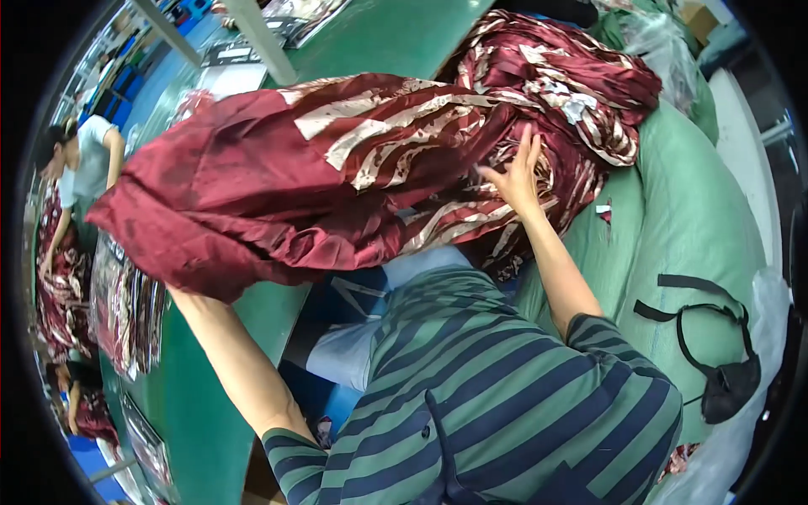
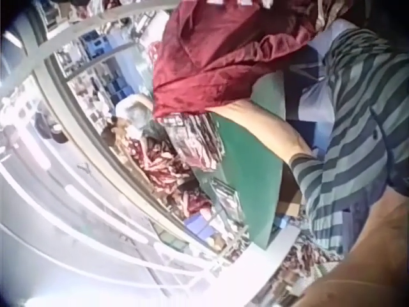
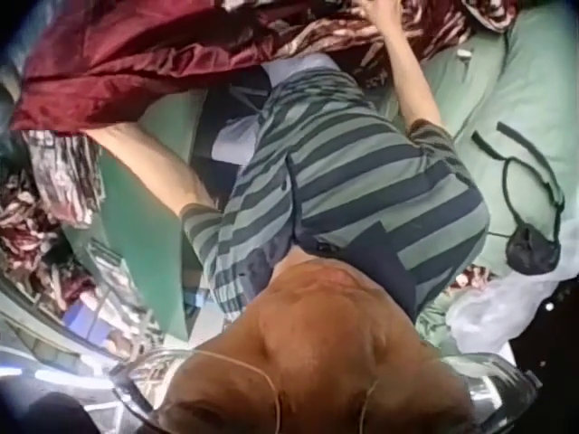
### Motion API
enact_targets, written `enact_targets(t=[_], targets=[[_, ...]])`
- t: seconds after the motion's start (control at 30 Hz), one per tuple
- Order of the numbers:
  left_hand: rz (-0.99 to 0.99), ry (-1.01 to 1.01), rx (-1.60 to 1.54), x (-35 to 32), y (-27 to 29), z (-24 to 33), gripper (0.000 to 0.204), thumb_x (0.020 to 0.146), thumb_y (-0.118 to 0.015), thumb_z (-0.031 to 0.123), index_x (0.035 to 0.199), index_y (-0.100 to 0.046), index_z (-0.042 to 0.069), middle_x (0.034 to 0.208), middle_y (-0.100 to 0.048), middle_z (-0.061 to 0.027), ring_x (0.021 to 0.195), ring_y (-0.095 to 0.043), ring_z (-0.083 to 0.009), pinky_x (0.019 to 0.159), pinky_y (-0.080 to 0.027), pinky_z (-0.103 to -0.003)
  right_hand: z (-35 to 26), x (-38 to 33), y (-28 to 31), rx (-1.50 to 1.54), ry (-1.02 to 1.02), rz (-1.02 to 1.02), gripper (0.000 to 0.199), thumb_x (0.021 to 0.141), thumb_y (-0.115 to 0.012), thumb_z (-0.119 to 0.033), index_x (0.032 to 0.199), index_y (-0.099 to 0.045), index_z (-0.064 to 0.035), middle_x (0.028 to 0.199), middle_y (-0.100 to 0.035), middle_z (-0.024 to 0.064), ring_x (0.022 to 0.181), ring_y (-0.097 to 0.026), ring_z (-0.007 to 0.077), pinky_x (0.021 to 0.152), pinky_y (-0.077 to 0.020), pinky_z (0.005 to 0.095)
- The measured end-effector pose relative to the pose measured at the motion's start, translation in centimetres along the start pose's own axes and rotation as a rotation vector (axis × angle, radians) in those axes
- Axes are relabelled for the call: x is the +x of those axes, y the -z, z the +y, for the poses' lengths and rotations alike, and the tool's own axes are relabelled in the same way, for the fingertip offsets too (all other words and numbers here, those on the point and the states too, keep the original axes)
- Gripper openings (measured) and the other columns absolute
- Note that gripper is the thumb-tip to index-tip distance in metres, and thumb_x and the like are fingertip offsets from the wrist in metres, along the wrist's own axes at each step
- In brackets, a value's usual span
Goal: Folding a red and white patterned garment and placing it into a clear plastic bag.
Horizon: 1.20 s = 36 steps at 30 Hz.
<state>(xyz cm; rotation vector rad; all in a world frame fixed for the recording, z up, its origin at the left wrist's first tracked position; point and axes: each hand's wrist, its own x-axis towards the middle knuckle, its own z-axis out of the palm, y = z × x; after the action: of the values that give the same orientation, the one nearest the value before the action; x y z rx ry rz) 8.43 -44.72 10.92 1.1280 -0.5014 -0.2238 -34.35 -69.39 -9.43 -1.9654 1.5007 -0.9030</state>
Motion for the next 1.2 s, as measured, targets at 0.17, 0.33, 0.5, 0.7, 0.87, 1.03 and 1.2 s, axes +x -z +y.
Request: enact_targets(t=[0.17,0.33,0.5,0.7,0.87,1.03,1.2], targets=[[0.104,-0.477,0.296,-1.2,4.7,6.4,0.044,0.109,-0.036,0.035,0.138,-0.052,0.005,0.133,-0.057,-0.0178,0.116,-0.056,-0.0323,0.103,-0.045,-0.042,0.2,8.4,-6.3,-0.108,0.242,0.050,0.079,0.092,-0.063,-0.015,0.158,-0.020,-0.0098,0.159,-0.021,0.0311,0.121,-0.058,0.0468,0.097,-0.0492,0.0484],[0.053,-0.578,0.302,-5.6,11.1,8.3,0.027,0.105,-0.035,0.026,0.108,-0.054,0.007,0.108,-0.058,-0.0128,0.091,-0.054,-0.0266,0.083,-0.046,-0.038,-12.3,9.2,-6.9,0.616,0.482,-0.048,0.038,0.098,-0.041,-0.013,0.126,-0.064,-0.0046,0.125,-0.066,0.0101,0.112,-0.062,0.0242,0.103,-0.0430,0.0340],[0.211,-0.759,0.570,-16.9,27.4,21.4,0.033,0.101,-0.034,0.017,0.078,-0.056,0.008,0.082,-0.059,-0.0077,0.065,-0.051,-0.0208,0.063,-0.047,-0.034,-29.5,5.3,-4.5,0.450,0.934,-0.237,0.035,0.098,-0.048,-0.014,0.129,-0.062,-0.0034,0.122,-0.066,0.0088,0.114,-0.057,0.0177,0.100,-0.0417,0.0309],[0.193,-0.995,0.579,-35.0,33.2,33.8,0.017,0.096,-0.048,0.006,0.087,-0.062,0.001,0.071,-0.056,-0.0075,0.061,-0.052,-0.0202,0.055,-0.045,-0.033,-46.2,-9.6,-12.6,1.040,1.117,-1.087,0.036,0.103,-0.050,-0.017,0.133,-0.060,-0.0013,0.124,-0.066,0.0085,0.107,-0.060,0.0172,0.097,-0.0436,0.0280],[0.846,-1.102,1.085,-37.2,17.7,34.4,0.041,0.109,-0.034,0.034,0.089,-0.055,0.006,0.069,-0.052,-0.0030,0.058,-0.046,-0.0131,0.054,-0.040,-0.025,-55.0,-19.3,-15.8,0.948,0.421,-2.184,0.035,0.099,-0.054,-0.014,0.130,-0.058,0.0025,0.103,-0.065,0.0118,0.081,-0.063,0.0182,0.067,-0.0502,0.0252],[1.087,-0.843,0.532,-33.2,15.0,34.0,0.036,0.106,-0.046,0.041,0.102,-0.067,0.013,0.092,-0.061,-0.0035,0.080,-0.057,-0.0148,0.071,-0.048,-0.026,-50.0,-31.5,-15.0,1.123,1.423,-1.350,0.053,0.089,-0.068,-0.011,0.137,-0.046,0.0005,0.133,-0.049,0.0214,0.095,-0.063,0.0219,0.078,-0.0562,0.0296],[1.015,-0.901,0.124,-31.8,23.7,30.0,0.028,0.102,-0.052,0.037,0.099,-0.069,0.016,0.093,-0.067,0.0016,0.083,-0.059,-0.0121,0.077,-0.045,-0.025,-37.0,-36.7,-7.1,0.954,1.298,-2.164,0.060,0.089,-0.077,-0.026,0.135,-0.048,-0.0010,0.126,-0.055,0.0179,0.112,-0.059,0.0247,0.095,-0.0513,0.0379]])
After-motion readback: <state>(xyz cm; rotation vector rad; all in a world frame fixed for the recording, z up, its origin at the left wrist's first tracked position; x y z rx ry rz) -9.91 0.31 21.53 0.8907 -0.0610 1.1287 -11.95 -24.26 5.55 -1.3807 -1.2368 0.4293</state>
